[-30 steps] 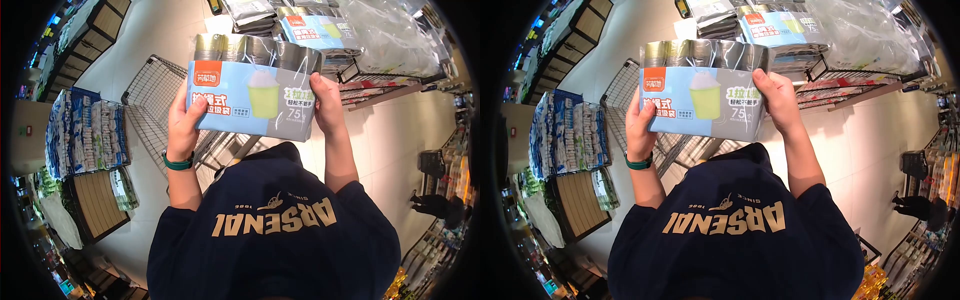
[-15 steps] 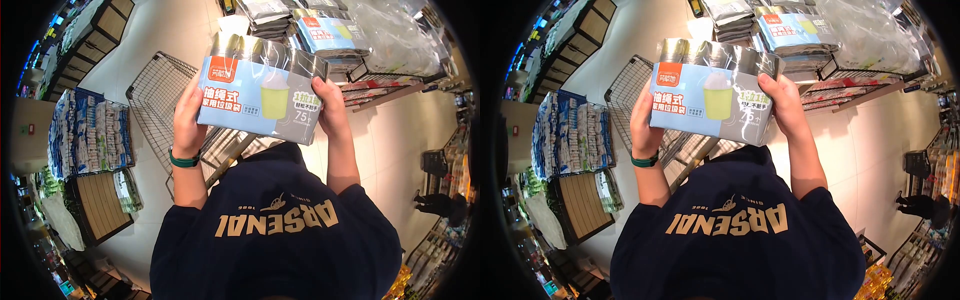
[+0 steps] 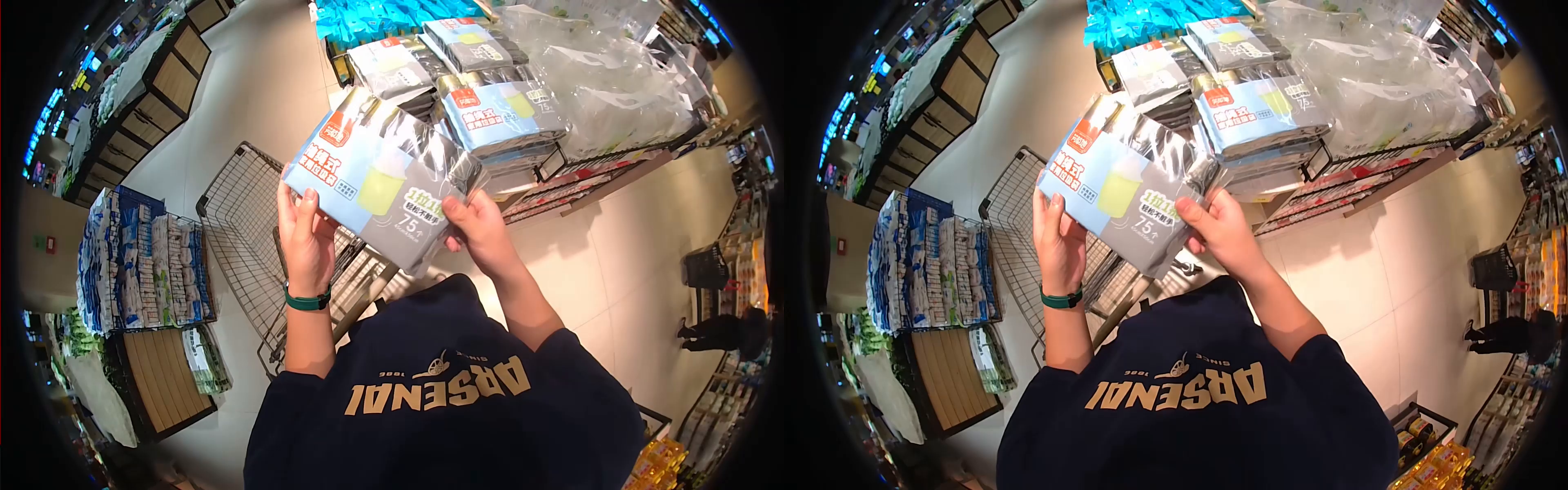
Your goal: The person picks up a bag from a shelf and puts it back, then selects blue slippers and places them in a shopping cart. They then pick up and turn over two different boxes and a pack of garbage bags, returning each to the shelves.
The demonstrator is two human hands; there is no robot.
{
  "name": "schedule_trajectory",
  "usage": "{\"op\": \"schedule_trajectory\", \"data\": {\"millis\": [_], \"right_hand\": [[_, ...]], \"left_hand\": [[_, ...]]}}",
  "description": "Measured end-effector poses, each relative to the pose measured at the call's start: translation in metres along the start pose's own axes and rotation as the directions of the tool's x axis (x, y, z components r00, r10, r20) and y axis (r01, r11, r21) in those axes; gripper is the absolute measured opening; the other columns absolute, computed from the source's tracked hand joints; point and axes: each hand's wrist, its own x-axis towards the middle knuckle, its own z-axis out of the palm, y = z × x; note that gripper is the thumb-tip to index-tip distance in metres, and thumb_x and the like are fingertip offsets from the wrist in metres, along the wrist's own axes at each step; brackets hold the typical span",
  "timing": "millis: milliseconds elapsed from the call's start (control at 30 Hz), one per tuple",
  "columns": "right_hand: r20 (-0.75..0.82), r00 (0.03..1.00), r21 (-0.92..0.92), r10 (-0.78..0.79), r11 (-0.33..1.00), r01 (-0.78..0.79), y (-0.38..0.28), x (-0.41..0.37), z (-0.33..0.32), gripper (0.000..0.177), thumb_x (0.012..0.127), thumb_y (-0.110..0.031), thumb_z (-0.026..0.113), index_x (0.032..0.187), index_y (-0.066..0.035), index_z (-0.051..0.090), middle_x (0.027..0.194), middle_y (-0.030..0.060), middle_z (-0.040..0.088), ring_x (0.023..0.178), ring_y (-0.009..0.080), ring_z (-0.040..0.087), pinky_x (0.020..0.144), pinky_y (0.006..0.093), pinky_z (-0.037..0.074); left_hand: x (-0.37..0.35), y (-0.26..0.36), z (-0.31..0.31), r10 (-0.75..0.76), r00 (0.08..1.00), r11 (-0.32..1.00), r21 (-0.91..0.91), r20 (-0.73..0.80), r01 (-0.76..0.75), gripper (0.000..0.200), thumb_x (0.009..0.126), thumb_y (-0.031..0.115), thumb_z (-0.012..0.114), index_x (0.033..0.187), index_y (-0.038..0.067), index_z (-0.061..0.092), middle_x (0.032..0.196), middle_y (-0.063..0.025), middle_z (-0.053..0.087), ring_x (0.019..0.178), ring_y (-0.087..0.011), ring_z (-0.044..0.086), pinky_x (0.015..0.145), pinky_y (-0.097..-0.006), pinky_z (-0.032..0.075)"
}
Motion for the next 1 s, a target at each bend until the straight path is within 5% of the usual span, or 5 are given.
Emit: {"op": "schedule_trajectory", "data": {"millis": [167,333,500,767,1000], "right_hand": [[0.148,0.982,-0.078,0.118,0.991,-0.107,-0.02,0.02,-0.013,0.038,0.091,-0.019,0.071,0.117,0.001,0.052,0.084,0.0049,0.064,0.055,0.0051,0.054,0.046,0.0198,0.042],[0.114,0.961,-0.164,-0.251,0.95,0.268,-0.085,0.047,-0.016,0.08,0.082,-0.01,0.078,0.147,-0.005,0.032,0.097,0.0096,0.062,0.064,0.01,0.058,0.052,0.0234,0.046],[0.298,0.884,-0.671,-0.361,0.58,0.463,-0.136,0.112,-0.027,0.076,0.081,-0.026,0.078,0.146,-0.012,0.044,0.099,0.0108,0.062,0.07,0.01,0.058,0.064,0.0266,0.049],[0.332,0.928,-0.915,-0.167,0.184,0.36,-0.172,0.25,-0.046,0.083,0.072,-0.029,0.085,0.136,0.01,0.047,0.097,0.0183,0.07,0.083,0.0168,0.067,0.072,0.0299,0.052],[0.191,0.95,-0.886,-0.246,0.374,0.275,-0.133,0.309,-0.07,0.061,0.067,-0.025,0.085,0.113,0.01,0.065,0.087,0.0182,0.071,0.077,0.0231,0.069,0.073,0.0347,0.053]], "left_hand": [[0.03,-0.016,0.031,0.156,0.988,0.988,-0.006,-0.017,-0.156,0.055,0.1,0.012,0.048,0.149,0.002,0.024,0.134,-0.0122,0.051,0.12,-0.018,0.054,0.099,-0.0347,0.047],[0.077,-0.002,0.064,0.23,0.973,0.972,0.04,-0.015,-0.23,0.053,0.102,0.009,0.044,0.15,-0.001,0.025,0.132,-0.0136,0.055,0.114,-0.0178,0.058,0.096,-0.0321,0.049],[0.153,0.008,0.088,0.34,0.941,0.937,0.091,0.0,-0.338,0.044,0.101,0.008,0.046,0.143,-0.003,0.039,0.127,-0.0133,0.059,0.11,-0.0182,0.061,0.093,-0.0322,0.051],[0.283,-0.023,0.079,-0.016,1.0,0.98,0.196,-0.011,0.018,0.029,0.097,0.007,0.046,0.122,-0.003,0.054,0.115,-0.0146,0.064,0.102,-0.0245,0.065,0.088,-0.037,0.055],[0.315,-0.056,0.075,-0.18,0.975,0.926,0.311,-0.132,0.213,0.032,0.096,0.015,0.049,0.123,-0.004,0.053,0.113,-0.0183,0.065,0.101,-0.028,0.066,0.087,-0.0406,0.055]]}}
